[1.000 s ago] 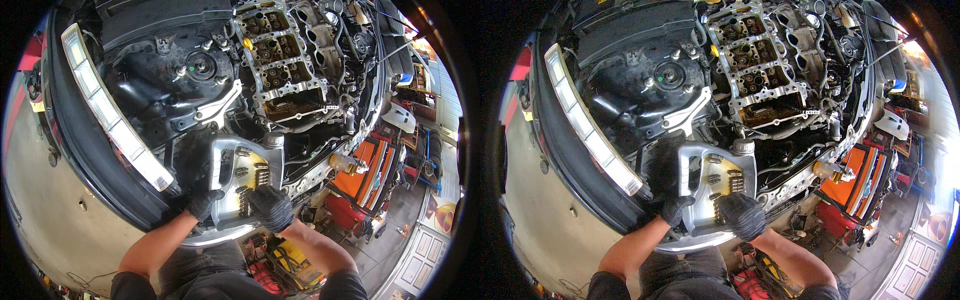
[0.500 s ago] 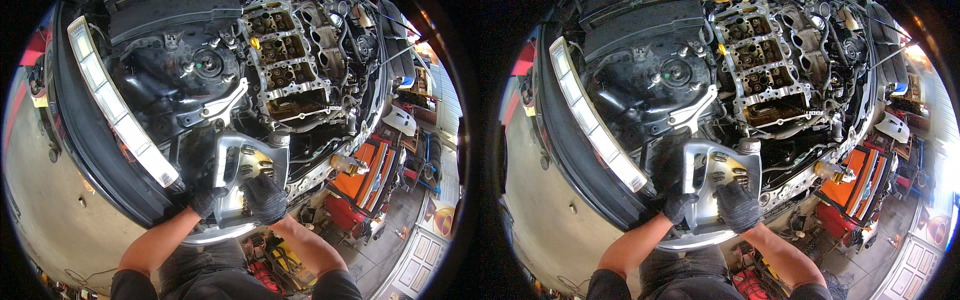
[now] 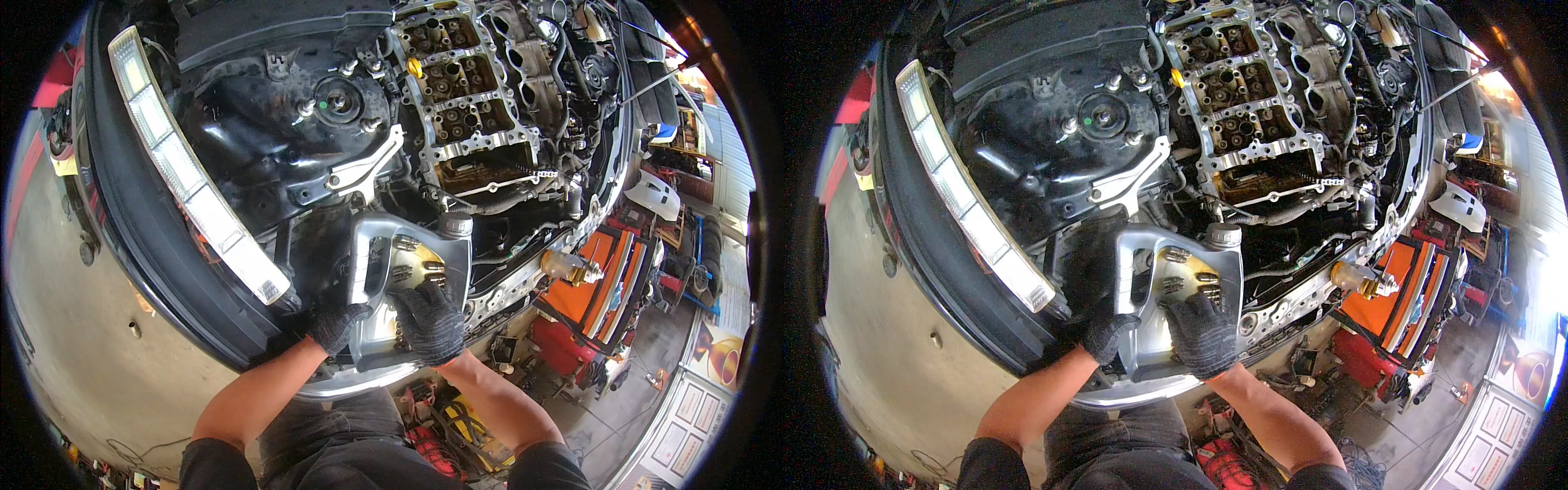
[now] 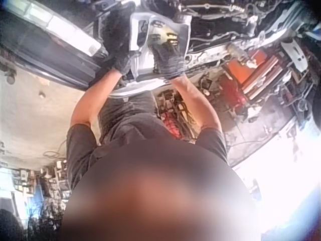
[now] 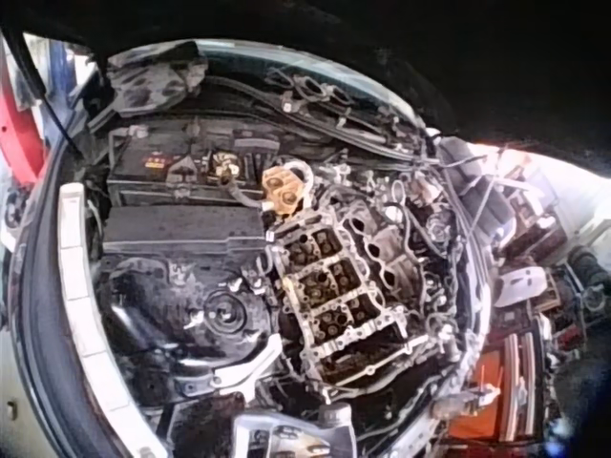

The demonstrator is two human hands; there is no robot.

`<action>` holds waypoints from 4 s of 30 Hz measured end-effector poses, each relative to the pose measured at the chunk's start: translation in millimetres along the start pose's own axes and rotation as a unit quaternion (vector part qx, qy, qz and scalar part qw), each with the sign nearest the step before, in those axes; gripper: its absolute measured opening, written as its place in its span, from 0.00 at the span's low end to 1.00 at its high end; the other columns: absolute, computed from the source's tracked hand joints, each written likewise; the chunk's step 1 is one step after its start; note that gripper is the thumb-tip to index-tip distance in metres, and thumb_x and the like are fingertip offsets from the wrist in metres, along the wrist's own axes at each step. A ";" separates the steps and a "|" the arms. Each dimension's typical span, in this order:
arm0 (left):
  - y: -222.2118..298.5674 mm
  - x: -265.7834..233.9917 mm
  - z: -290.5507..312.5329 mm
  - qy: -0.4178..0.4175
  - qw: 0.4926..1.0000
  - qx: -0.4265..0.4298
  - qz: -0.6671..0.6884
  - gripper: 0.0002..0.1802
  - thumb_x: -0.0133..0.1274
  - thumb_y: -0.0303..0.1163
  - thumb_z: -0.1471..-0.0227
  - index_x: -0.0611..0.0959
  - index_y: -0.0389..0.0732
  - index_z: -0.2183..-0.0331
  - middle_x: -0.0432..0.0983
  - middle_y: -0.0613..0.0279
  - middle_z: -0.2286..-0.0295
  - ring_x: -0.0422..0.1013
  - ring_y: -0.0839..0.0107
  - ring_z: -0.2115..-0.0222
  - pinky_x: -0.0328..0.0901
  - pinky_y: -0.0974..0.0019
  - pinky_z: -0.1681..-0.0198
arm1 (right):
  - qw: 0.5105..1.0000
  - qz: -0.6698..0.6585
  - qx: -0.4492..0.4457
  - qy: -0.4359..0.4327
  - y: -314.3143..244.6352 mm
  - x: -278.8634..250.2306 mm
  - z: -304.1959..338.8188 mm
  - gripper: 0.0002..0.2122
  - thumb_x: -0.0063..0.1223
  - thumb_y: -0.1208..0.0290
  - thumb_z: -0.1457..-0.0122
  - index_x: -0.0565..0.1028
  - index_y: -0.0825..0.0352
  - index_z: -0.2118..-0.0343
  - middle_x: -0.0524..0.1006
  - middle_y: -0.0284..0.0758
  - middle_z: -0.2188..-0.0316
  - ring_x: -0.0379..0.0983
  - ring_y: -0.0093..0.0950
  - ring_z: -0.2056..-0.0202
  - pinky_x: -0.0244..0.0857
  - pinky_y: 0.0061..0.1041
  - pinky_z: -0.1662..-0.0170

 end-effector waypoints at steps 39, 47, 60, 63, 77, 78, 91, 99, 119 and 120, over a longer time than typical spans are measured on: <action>-13.7 -1.8 -0.7 0.016 0.999 -0.023 -0.047 0.35 0.68 0.21 0.56 0.79 0.36 0.44 0.79 0.60 0.53 0.76 0.67 0.55 0.73 0.63 0.53 | 0.992 0.004 0.123 0.009 -6.4 9.1 3.8 0.08 0.62 0.77 0.44 0.76 0.63 0.62 0.76 0.44 0.65 0.77 0.47 0.66 0.73 0.44 0.65; 11.5 3.1 1.3 0.030 0.988 0.060 -0.136 0.42 0.67 0.17 0.59 0.76 0.33 0.39 0.79 0.58 0.48 0.73 0.63 0.49 0.69 0.60 0.43 | 0.998 -0.025 0.061 -0.014 -11.2 12.5 -14.2 0.10 0.62 0.78 0.44 0.77 0.65 0.60 0.78 0.40 0.62 0.78 0.44 0.62 0.74 0.43 0.63; 21.9 14.4 5.8 -0.025 0.998 -0.051 0.027 0.41 0.66 0.22 0.59 0.76 0.36 0.39 0.78 0.59 0.48 0.73 0.64 0.50 0.71 0.62 0.48 | 0.993 0.091 -0.017 0.079 93.4 -95.5 -159.8 0.08 0.62 0.72 0.44 0.79 0.62 0.61 0.78 0.43 0.61 0.74 0.49 0.58 0.71 0.46 0.55; 23.3 13.4 5.1 -0.045 0.996 -0.057 0.052 0.49 0.69 0.22 0.62 0.73 0.37 0.36 0.74 0.55 0.42 0.70 0.58 0.44 0.67 0.56 0.42 | 0.954 0.246 -0.130 0.113 114.4 -71.9 -203.2 0.08 0.62 0.73 0.48 0.80 0.62 0.64 0.75 0.42 0.54 0.70 0.48 0.50 0.67 0.47 0.48; 65.3 14.8 13.7 -0.037 0.960 0.075 -0.266 0.39 0.65 0.35 0.50 0.72 0.35 0.38 0.78 0.43 0.48 0.73 0.50 0.47 0.64 0.49 0.40 | 0.924 0.358 -0.117 0.069 200.8 18.2 -271.9 0.09 0.59 0.66 0.45 0.82 0.63 0.63 0.69 0.43 0.37 0.58 0.50 0.33 0.53 0.59 0.33; 63.1 15.4 14.0 -0.039 0.963 0.079 -0.253 0.39 0.65 0.35 0.50 0.72 0.35 0.39 0.78 0.43 0.49 0.74 0.50 0.47 0.64 0.49 0.40 | 0.916 0.368 -0.139 0.081 198.4 18.6 -273.0 0.10 0.59 0.66 0.46 0.82 0.62 0.63 0.69 0.43 0.37 0.57 0.50 0.32 0.53 0.58 0.33; 35.0 15.2 9.1 -0.050 0.986 0.077 -0.140 0.36 0.67 0.34 0.51 0.75 0.36 0.42 0.80 0.44 0.52 0.75 0.49 0.49 0.67 0.51 0.43 | 0.906 0.388 -0.160 0.055 190.9 22.2 -272.7 0.11 0.62 0.66 0.50 0.84 0.59 0.62 0.67 0.40 0.34 0.54 0.50 0.29 0.49 0.64 0.32; 32.6 14.4 9.0 -0.021 0.981 0.090 -0.170 0.31 0.67 0.34 0.52 0.78 0.36 0.47 0.81 0.44 0.55 0.76 0.48 0.51 0.68 0.51 0.45 | 0.897 0.404 -0.163 0.083 184.8 21.7 -270.9 0.10 0.61 0.63 0.46 0.85 0.56 0.63 0.70 0.39 0.36 0.56 0.47 0.31 0.51 0.62 0.34; 34.5 14.4 7.3 -0.024 0.973 0.116 -0.198 0.34 0.67 0.37 0.52 0.76 0.36 0.45 0.79 0.43 0.53 0.75 0.48 0.51 0.68 0.50 0.45 | 0.910 0.387 -0.144 -0.037 193.9 17.2 -255.3 0.19 0.57 0.64 0.40 0.79 0.61 0.46 0.70 0.41 0.35 0.63 0.46 0.34 0.56 0.56 0.33; 33.7 14.6 7.3 -0.025 0.973 0.115 -0.198 0.34 0.67 0.37 0.52 0.76 0.36 0.45 0.79 0.43 0.53 0.75 0.48 0.51 0.68 0.50 0.45 | 0.905 0.374 -0.205 0.005 190.6 13.3 -251.8 0.16 0.57 0.63 0.38 0.79 0.61 0.48 0.71 0.41 0.36 0.65 0.46 0.35 0.59 0.55 0.36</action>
Point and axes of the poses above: each hand's wrist, its own z-axis away from the middle knuckle, its own x-axis out of the palm, y = z × x, the point moved 4 cm from there along -z, towards the middle knuckle
